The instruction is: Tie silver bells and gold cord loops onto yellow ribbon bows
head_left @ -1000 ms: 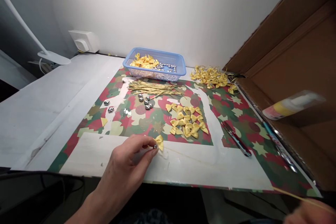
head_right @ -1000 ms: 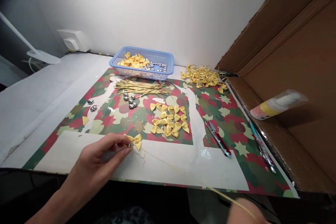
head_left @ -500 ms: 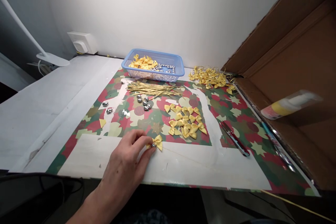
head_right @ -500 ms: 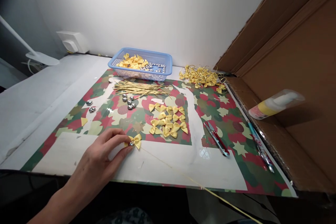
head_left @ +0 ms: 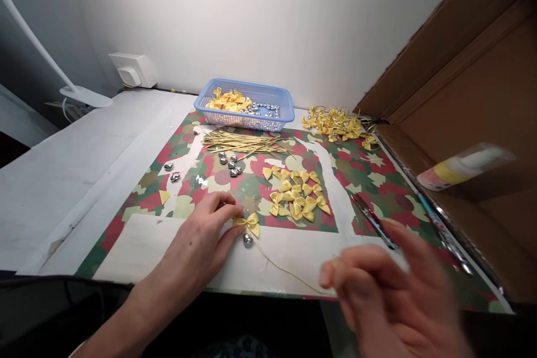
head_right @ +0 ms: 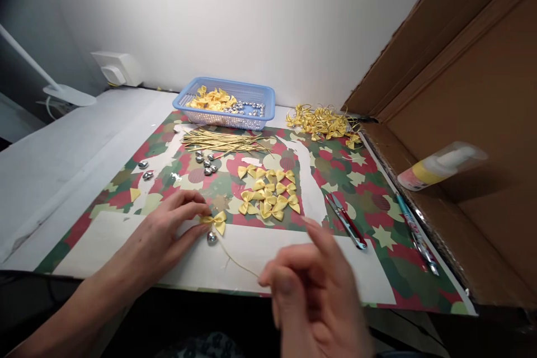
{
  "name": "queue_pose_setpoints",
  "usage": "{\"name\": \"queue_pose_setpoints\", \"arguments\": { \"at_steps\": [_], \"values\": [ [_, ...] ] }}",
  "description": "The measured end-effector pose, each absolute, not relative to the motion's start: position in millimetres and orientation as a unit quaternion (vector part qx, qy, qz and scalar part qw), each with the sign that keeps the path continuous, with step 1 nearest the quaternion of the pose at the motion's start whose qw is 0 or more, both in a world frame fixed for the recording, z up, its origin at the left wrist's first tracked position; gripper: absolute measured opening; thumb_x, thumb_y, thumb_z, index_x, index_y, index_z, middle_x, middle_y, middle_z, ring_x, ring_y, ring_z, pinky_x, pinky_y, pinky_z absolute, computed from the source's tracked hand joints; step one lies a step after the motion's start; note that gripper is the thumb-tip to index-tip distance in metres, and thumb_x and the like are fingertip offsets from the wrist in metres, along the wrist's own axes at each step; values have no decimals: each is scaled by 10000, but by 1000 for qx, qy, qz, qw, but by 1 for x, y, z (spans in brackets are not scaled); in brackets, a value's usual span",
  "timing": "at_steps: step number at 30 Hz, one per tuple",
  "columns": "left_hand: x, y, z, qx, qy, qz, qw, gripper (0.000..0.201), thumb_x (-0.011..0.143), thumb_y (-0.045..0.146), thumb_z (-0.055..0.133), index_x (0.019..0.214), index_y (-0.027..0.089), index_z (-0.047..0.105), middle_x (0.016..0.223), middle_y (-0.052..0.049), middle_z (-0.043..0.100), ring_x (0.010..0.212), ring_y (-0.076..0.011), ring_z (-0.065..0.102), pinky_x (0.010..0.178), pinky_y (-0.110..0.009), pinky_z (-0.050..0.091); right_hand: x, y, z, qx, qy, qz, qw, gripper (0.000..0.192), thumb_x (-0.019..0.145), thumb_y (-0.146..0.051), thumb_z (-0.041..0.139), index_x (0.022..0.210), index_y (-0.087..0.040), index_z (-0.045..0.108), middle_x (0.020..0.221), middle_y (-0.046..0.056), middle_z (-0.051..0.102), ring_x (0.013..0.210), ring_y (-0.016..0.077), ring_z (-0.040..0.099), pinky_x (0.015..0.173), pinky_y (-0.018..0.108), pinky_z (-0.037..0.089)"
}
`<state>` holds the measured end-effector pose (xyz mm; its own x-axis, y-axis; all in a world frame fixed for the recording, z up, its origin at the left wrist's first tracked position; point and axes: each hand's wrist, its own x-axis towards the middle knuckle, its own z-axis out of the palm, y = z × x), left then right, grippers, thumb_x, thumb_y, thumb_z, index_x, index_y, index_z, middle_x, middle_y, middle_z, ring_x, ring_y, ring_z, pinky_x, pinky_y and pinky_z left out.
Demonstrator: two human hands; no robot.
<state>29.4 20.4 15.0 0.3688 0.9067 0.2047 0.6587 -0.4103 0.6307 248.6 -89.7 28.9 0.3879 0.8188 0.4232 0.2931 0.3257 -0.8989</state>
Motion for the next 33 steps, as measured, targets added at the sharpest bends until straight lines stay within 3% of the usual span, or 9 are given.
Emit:
{"name": "queue_pose_setpoints", "arguments": {
  "at_steps": [2,5,7,10,15,19,33],
  "values": [
    [32,22,15,801,483,270,229,124,935,160,566,918,212,677,1131,-100,677,1012,-277,684,859,-409,556,235,-73,26,-557,-519,236,604,361,1015,-217,615,1363,-291,559,791,-4,688,595,132,666,464,191,513],
    [33,21,18,792,475,284,257,138,937,131,550,865,217,629,1065,-69,707,977,-249,690,848,-381,541,223,-55,21,-550,-590,266,528,184,1021,-175,569,1163,-276,628,773,-30,675,572,99,619,521,178,512],
    [32,19,21,777,477,285,295,126,951,147,555,876,222,623,942,-32,728,867,-215,700,774,-339,538,220,-48,18,-528,-638,252,500,132,1012,-146,556,1010,-237,651,786,-18,663,609,101,605,567,188,512],
    [31,18,24,747,484,296,347,98,974,193,569,927,223,650,845,-5,737,777,-191,704,705,-307,540,219,-41,16,-503,-674,217,496,175,1000,-92,539,929,-205,653,844,11,648,744,118,626,665,198,524],
    [31,14,21,669,471,353,454,129,961,237,644,1062,241,723,956,-16,786,880,-202,744,732,-278,600,215,-36,13,-517,-677,169,496,203,979,-34,556,961,-190,684,899,26,586,786,109,621,686,187,524],
    [32,11,17,595,481,368,529,109,918,243,723,1017,254,769,947,-2,806,878,-190,756,760,-245,625,211,-36,12,-520,-687,139,488,194,964,-17,563,981,-167,684,867,38,599,764,127,613,691,228,538],
    [34,7,12,540,525,405,519,161,830,253,820,987,274,797,916,12,830,806,-180,784,678,-203,652,207,-40,10,-521,-714,84,460,228,927,7,580,1089,-110,690,812,78,614,719,173,614,634,294,541]
  ]
}}
